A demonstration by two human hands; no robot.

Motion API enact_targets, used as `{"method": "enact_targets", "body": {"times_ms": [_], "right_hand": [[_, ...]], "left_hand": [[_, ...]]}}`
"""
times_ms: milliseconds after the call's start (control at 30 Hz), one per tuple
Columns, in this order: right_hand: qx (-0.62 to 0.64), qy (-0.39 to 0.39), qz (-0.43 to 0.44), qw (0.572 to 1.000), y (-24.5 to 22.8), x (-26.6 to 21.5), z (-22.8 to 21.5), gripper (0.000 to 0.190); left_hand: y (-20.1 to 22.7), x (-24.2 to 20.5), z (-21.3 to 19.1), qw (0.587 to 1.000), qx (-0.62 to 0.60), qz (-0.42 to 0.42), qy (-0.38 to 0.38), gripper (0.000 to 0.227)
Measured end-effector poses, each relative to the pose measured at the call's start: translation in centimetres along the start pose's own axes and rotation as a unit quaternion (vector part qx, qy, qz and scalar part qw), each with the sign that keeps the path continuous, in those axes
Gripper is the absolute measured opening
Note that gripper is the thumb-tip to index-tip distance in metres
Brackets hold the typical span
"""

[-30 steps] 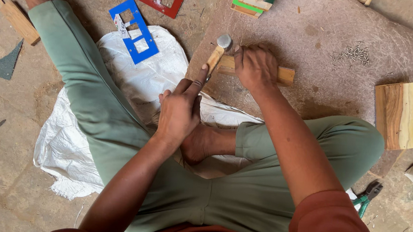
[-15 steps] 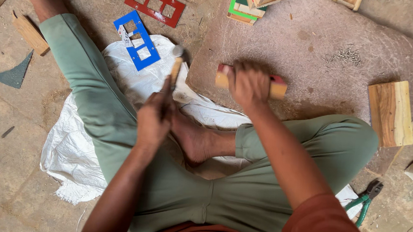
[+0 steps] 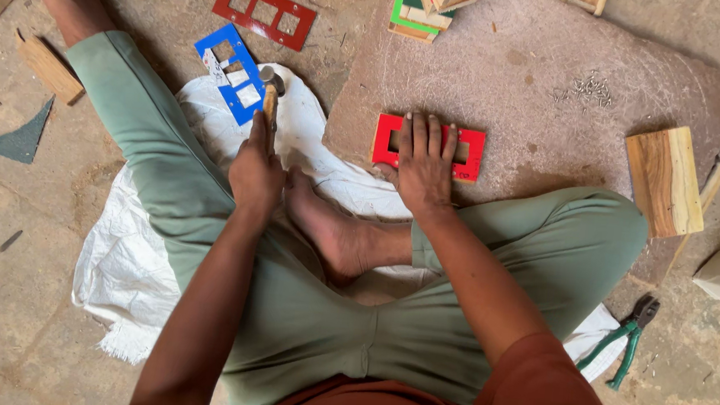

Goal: The person sits on the floor and assembles a red wooden frame by hammering nails into it. They repeatedly pick up nails, position them, and strike them with a hammer to secure the frame pieces together.

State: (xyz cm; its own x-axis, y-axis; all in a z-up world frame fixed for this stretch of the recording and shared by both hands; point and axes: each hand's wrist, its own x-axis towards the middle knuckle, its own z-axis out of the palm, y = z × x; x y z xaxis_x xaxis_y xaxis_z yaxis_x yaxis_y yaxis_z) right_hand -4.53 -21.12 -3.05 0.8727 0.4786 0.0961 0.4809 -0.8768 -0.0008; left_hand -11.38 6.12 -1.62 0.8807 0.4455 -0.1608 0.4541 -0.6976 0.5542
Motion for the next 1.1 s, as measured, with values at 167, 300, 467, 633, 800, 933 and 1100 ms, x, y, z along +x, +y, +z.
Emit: {"method": "enact_targets", "body": {"times_ms": [167,300,467,633,800,933,1100], "right_hand": [[0.052,-0.002,-0.044,0.998,1.8,-0.1,-1.9,0.115],[0.022,-0.059,-0.015,0.998,4.5,-0.1,-3.6,0.112],[0.106,-0.078,0.028,0.991,5.4,0.0,-4.1,0.102],[0.092,-0.086,0.05,0.991,4.9,-0.1,-4.2,0.099],[0.078,-0.127,0.08,0.986,4.2,-0.1,-4.4,0.094],[0.071,-0.14,0.088,0.984,4.2,0.6,-4.7,0.096],[0.085,-0.128,0.084,0.985,4.6,0.5,-4.7,0.097]], "left_hand": [[2.8,-0.4,0.3,0.993,0.099,0.058,-0.035,0.091],[6.5,-1.5,2.0,0.965,0.022,0.227,-0.131,0.098],[11.0,0.9,4.6,0.937,0.025,0.295,-0.184,0.108],[11.6,3.7,6.3,0.915,0.117,0.305,-0.235,0.087],[11.7,3.5,6.5,0.928,0.082,0.278,-0.234,0.081],[12.6,3.6,5.8,0.928,0.09,0.268,-0.245,0.071],[13.4,3.2,5.2,0.936,0.079,0.24,-0.246,0.075]]}}
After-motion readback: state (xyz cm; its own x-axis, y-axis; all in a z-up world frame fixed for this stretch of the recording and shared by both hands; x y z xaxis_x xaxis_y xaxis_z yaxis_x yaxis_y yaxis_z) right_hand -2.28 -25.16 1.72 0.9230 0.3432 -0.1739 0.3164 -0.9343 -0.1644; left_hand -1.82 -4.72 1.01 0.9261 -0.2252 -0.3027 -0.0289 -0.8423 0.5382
